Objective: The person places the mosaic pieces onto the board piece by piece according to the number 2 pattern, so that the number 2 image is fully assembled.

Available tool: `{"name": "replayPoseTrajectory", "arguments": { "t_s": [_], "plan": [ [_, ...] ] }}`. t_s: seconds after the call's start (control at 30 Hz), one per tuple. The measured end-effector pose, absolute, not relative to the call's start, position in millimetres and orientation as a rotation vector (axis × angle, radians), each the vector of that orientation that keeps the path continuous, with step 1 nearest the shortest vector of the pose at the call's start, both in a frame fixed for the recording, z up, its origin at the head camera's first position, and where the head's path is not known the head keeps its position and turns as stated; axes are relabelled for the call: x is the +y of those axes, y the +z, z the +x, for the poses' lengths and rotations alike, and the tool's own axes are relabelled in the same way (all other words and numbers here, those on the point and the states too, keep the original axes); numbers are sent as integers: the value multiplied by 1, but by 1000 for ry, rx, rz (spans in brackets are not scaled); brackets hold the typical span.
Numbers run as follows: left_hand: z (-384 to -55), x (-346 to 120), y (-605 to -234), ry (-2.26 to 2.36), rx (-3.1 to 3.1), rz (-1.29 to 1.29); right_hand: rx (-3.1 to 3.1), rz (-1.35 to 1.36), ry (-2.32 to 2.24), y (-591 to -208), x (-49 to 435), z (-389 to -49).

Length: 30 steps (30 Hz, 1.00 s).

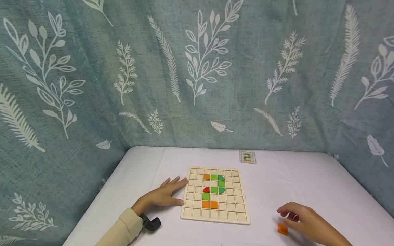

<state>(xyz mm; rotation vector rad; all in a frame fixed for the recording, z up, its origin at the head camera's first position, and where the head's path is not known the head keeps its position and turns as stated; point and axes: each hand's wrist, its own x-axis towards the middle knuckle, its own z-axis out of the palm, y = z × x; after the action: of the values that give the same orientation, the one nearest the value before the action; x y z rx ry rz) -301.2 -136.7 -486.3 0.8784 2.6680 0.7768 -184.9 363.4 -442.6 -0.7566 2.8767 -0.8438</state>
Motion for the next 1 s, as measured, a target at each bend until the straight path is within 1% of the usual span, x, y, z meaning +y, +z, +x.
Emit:
{"name": "replayPoseTrajectory", "arguments": {
  "t_s": [0.2,0.37,0.57,0.8,1.0],
  "plan": [
    [-299,-136,-487,790,2657,871,2881,-718,-871,-449,374,-180],
    [-299,-136,-488,784,2655,874,2757,-587,-859,-450,373,-180],
    [-300,-136,-485,788,2667,878,2680,-605,-880,-454,373,-181],
    [-299,-137,-486,801,2658,863,2635,-504,-863,-456,367,-185],
    [-300,-136,-486,786,2668,869,2680,-501,-826,-458,364,-186]
  ]
}}
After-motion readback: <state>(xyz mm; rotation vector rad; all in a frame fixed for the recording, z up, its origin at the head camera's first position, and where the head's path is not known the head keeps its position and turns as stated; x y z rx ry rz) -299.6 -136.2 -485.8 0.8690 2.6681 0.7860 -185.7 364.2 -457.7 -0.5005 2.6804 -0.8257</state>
